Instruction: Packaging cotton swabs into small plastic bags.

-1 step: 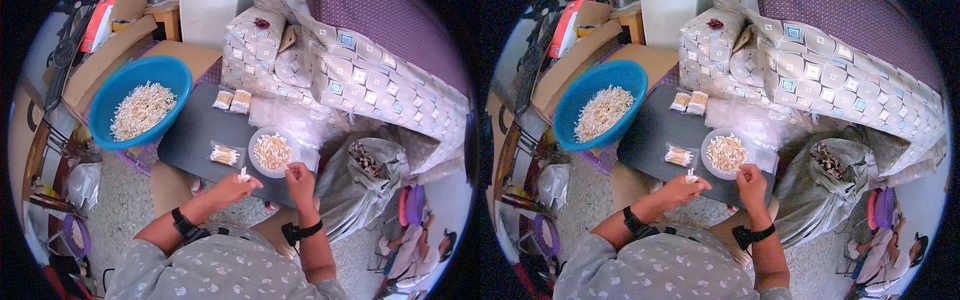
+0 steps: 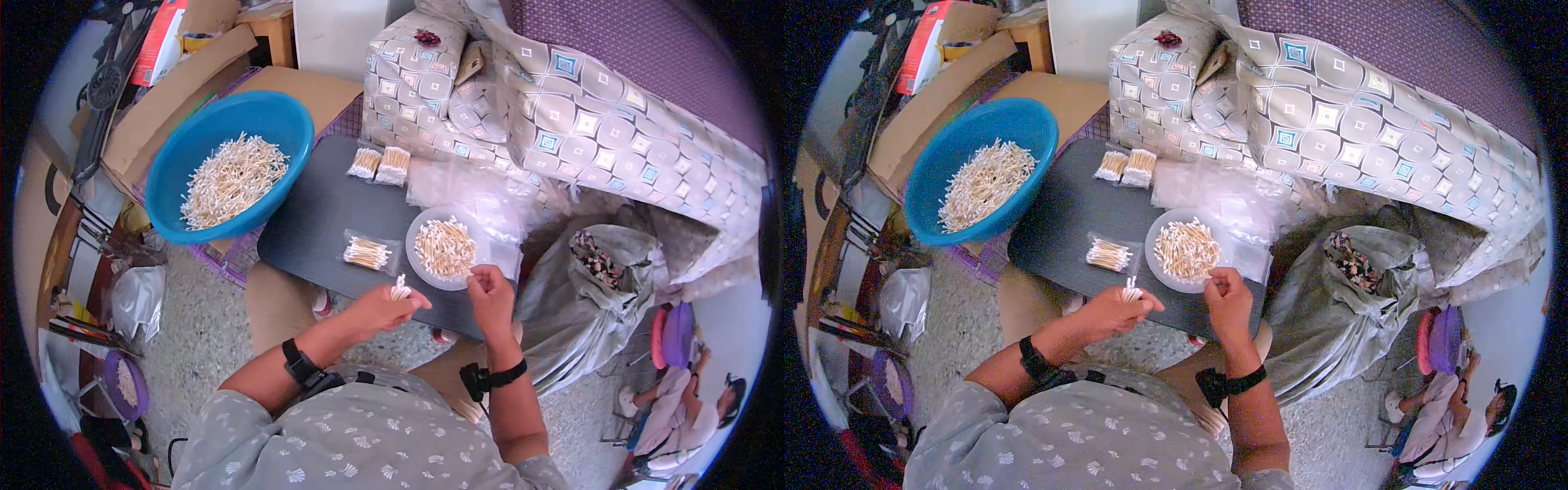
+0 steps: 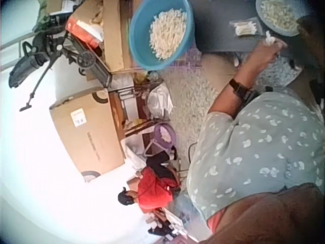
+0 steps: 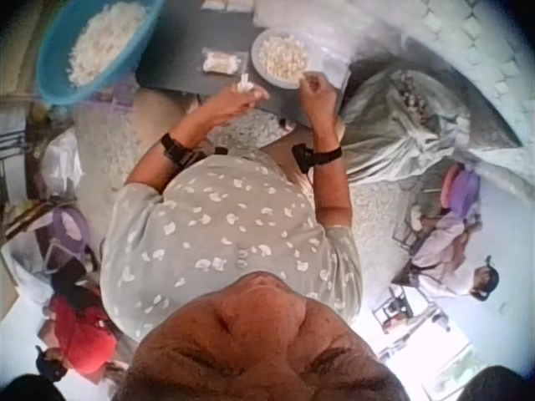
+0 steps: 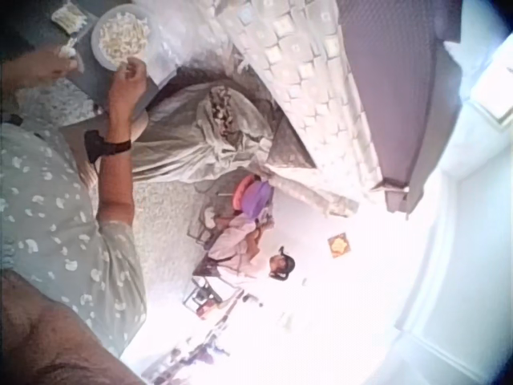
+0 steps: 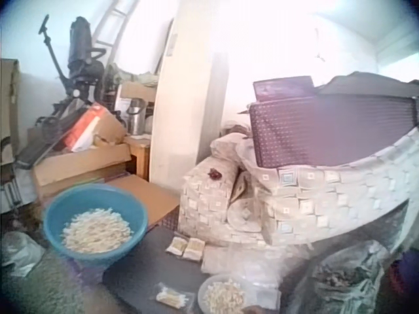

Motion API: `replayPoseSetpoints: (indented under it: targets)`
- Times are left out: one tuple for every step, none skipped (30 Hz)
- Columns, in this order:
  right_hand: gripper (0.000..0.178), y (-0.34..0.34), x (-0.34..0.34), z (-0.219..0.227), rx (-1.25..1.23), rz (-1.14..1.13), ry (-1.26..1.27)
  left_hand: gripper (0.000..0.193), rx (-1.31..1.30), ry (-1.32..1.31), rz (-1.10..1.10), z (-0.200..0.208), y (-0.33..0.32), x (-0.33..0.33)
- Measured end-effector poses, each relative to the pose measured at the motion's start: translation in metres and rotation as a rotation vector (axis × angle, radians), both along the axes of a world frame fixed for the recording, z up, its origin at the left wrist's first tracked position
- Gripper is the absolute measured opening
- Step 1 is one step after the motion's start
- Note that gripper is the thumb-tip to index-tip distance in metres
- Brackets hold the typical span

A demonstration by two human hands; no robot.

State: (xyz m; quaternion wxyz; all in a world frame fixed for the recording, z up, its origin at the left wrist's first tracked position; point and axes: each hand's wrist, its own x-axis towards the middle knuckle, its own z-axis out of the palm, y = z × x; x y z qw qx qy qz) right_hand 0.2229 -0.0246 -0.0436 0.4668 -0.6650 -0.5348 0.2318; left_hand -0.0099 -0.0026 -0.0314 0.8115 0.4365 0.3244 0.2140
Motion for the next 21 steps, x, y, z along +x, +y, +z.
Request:
replayPoseSetpoints:
  targets:
    - [0.013,-0.001,0.001,0.0,0.018,-0.012,0.084,0.027,0.011,0.007,-0.044,0.001,-0.001,0.002]
    - [0.013,-0.001,0.001,0.001,0.02,-0.013,0.084,0.027,0.013,0.007,-0.044,0.001,-0.002,0.002]
    - [0.012,0.0,0.001,0.002,0.032,0.001,0.129,0.027,0.009,0.01,-0.036,0.001,-0.003,0.003]
    - [0.011,0.001,0.0,0.003,0.044,0.015,0.173,0.026,0.004,0.013,-0.027,0.0,-0.004,0.004]
    - [0.011,0.001,-0.001,0.005,0.049,0.015,0.172,0.026,0.009,0.012,-0.027,-0.001,-0.004,0.004]
    - [0.012,-0.001,-0.004,0.008,0.0,0.015,0.228,0.026,-0.006,0.002,0.033,-0.003,-0.004,0.002]
    - [0.012,-0.002,-0.007,0.011,-0.049,0.016,0.283,0.026,-0.02,-0.009,0.095,-0.003,-0.004,0.001]
    - [0.012,-0.004,-0.01,0.013,-0.047,0.022,0.282,0.026,-0.017,-0.01,0.1,-0.002,-0.003,-0.001]
    - [0.013,-0.008,-0.015,0.016,-0.054,0.048,0.373,0.026,-0.017,-0.033,0.138,0.003,-0.002,-0.003]
    - [0.013,-0.012,-0.019,0.018,-0.061,0.075,0.463,0.026,-0.017,-0.056,0.177,0.007,0.0,-0.005]
    - [0.013,-0.017,-0.025,0.019,-0.061,0.078,0.462,0.026,-0.017,-0.056,0.18,0.01,0.002,-0.005]
    - [0.013,-0.022,-0.031,0.02,-0.1,0.138,0.551,0.024,0.013,-0.059,0.256,0.012,0.003,-0.005]
    - [0.014,-0.026,-0.037,0.023,-0.141,0.198,0.639,0.023,0.043,-0.062,0.332,0.015,0.005,-0.005]
    - [0.014,-0.03,-0.044,0.028,-0.142,0.202,0.639,0.023,0.043,-0.061,0.336,0.02,0.006,-0.005]
    - [0.014,-0.034,-0.049,0.034,-0.156,0.243,0.672,0.024,0.063,-0.063,0.349,0.027,0.007,-0.004]
    - [0.013,-0.037,-0.053,0.037,-0.17,0.283,0.704,0.025,0.083,-0.064,0.361,0.031,0.007,-0.004]
    - [0.014,-0.039,-0.054,0.034,-0.186,0.286,0.691,0.025,0.082,-0.065,0.36,0.033,0.007,-0.004]
    - [0.014,-0.04,-0.055,0.035,-0.185,0.285,0.692,0.024,0.093,-0.07,0.333,0.034,0.006,-0.005]
    - [0.013,-0.042,-0.057,0.037,-0.203,0.298,0.729,0.024,0.104,-0.075,0.305,0.035,0.006,-0.005]
    - [0.013,-0.043,-0.059,0.038,-0.221,0.31,0.765,0.024,0.103,-0.074,0.302,0.035,0.005,-0.005]
    - [0.013,-0.044,-0.059,0.038,-0.218,0.305,0.766,0.022,0.116,-0.06,0.282,0.035,0.005,-0.005]
